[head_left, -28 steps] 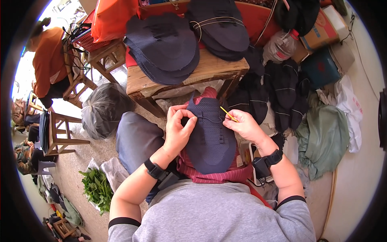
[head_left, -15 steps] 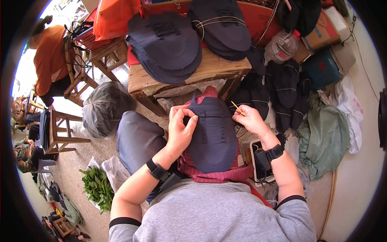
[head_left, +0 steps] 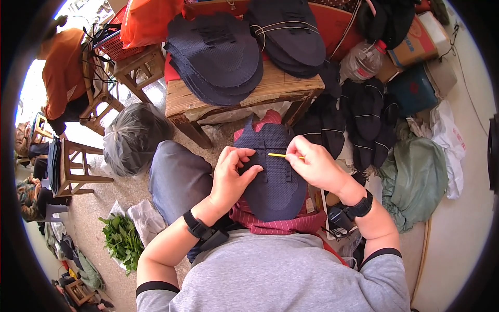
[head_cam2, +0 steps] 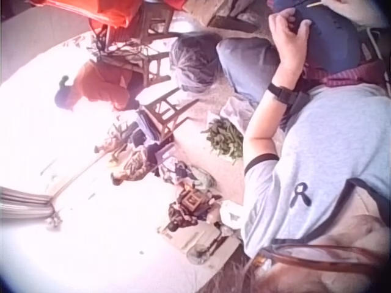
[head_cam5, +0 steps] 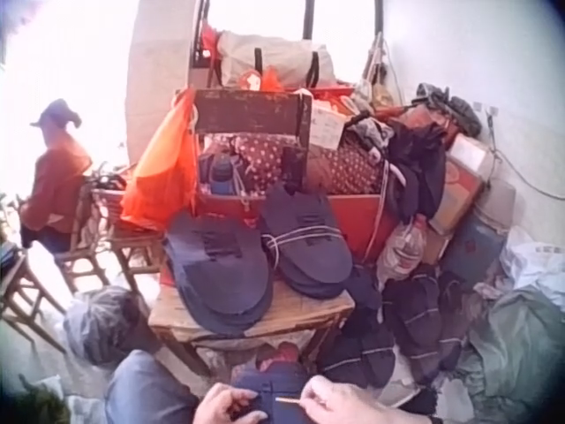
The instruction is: Lacing a black shoe upper with a yellow stitching tool.
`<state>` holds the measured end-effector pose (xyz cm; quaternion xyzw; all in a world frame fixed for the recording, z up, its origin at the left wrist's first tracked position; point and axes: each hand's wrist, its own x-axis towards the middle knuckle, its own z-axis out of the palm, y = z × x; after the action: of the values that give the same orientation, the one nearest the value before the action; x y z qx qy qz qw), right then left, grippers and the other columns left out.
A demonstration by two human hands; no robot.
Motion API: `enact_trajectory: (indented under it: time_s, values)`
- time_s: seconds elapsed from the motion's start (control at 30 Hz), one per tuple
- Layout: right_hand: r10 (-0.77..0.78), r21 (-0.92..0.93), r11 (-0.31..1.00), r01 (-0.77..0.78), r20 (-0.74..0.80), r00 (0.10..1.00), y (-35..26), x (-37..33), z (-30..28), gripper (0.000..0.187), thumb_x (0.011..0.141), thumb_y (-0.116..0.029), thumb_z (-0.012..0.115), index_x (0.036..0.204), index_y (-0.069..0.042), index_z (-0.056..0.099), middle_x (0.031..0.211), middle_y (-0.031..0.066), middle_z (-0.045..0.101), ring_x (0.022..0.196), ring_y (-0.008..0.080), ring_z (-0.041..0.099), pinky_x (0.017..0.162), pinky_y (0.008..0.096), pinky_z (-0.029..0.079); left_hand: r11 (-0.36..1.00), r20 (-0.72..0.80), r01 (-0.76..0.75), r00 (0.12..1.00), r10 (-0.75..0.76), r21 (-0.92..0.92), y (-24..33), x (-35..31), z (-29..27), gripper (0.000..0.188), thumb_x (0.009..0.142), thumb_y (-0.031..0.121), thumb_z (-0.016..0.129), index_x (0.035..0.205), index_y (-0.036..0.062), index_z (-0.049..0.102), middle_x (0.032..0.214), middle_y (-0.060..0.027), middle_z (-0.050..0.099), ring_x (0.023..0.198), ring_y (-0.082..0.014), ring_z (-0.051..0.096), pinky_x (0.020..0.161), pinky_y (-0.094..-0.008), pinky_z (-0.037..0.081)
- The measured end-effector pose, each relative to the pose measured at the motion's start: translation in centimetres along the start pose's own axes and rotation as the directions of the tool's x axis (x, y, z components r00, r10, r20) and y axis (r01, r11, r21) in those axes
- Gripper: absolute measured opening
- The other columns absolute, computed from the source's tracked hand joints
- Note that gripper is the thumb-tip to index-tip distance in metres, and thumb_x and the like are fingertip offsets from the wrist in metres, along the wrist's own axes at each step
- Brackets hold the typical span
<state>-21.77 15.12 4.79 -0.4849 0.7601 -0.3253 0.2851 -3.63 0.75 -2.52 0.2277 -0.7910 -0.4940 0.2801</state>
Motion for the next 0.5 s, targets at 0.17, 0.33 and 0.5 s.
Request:
enact_trajectory:
  time_s: [0.17, 0.33, 0.5]
  values:
    - [-0.067, -0.186, 0.980, 0.070, 0.023, 0.997, -0.1, 0.8, 0.2, 0.013, 0.093, -0.015, 0.059, 0.097, -0.004, 0.052, 0.078, 0.0192, 0.065, 0.076, 0.0393, 0.067, 0.066, 0.0477, 0.052, 0.999, 0.007, 0.032, 0.999, -0.032, -0.013, 0.1, 0.1, 0.1, 0.036, 0.074, 0.007, 0.085, 0.106, 0.0055, 0.066, 0.095, -0.0033, 0.053, 0.081, -0.0148, 0.051, 0.073, -0.0267, 0.049]
    - [-0.123, -0.254, 0.961, 0.113, -0.025, 0.992, -0.5, 2.0, 3.8, 0.014, 0.094, -0.013, 0.060, 0.097, -0.004, 0.050, 0.077, 0.0195, 0.064, 0.077, 0.0413, 0.066, 0.066, 0.0468, 0.051, 0.999, 0.032, 0.044, 0.999, -0.044, 0.014, 0.4, 0.4, 0.6, 0.038, 0.074, 0.008, 0.085, 0.107, 0.0063, 0.066, 0.102, -0.0045, 0.051, 0.084, -0.0156, 0.049, 0.075, -0.0277, 0.049]
    - [-0.007, -0.164, 0.986, 0.016, 0.051, 0.999, -0.8, 2.0, 1.6, 0.019, 0.092, -0.021, 0.067, 0.094, -0.003, 0.061, 0.078, 0.0138, 0.066, 0.068, 0.0279, 0.067, 0.063, 0.0376, 0.051, 0.997, 0.045, 0.033, 0.998, -0.036, 0.063, 0.6, 0.3, -0.3, 0.041, 0.074, 0.010, 0.085, 0.108, 0.0076, 0.064, 0.105, -0.0060, 0.051, 0.086, -0.0166, 0.051, 0.074, -0.0279, 0.049]
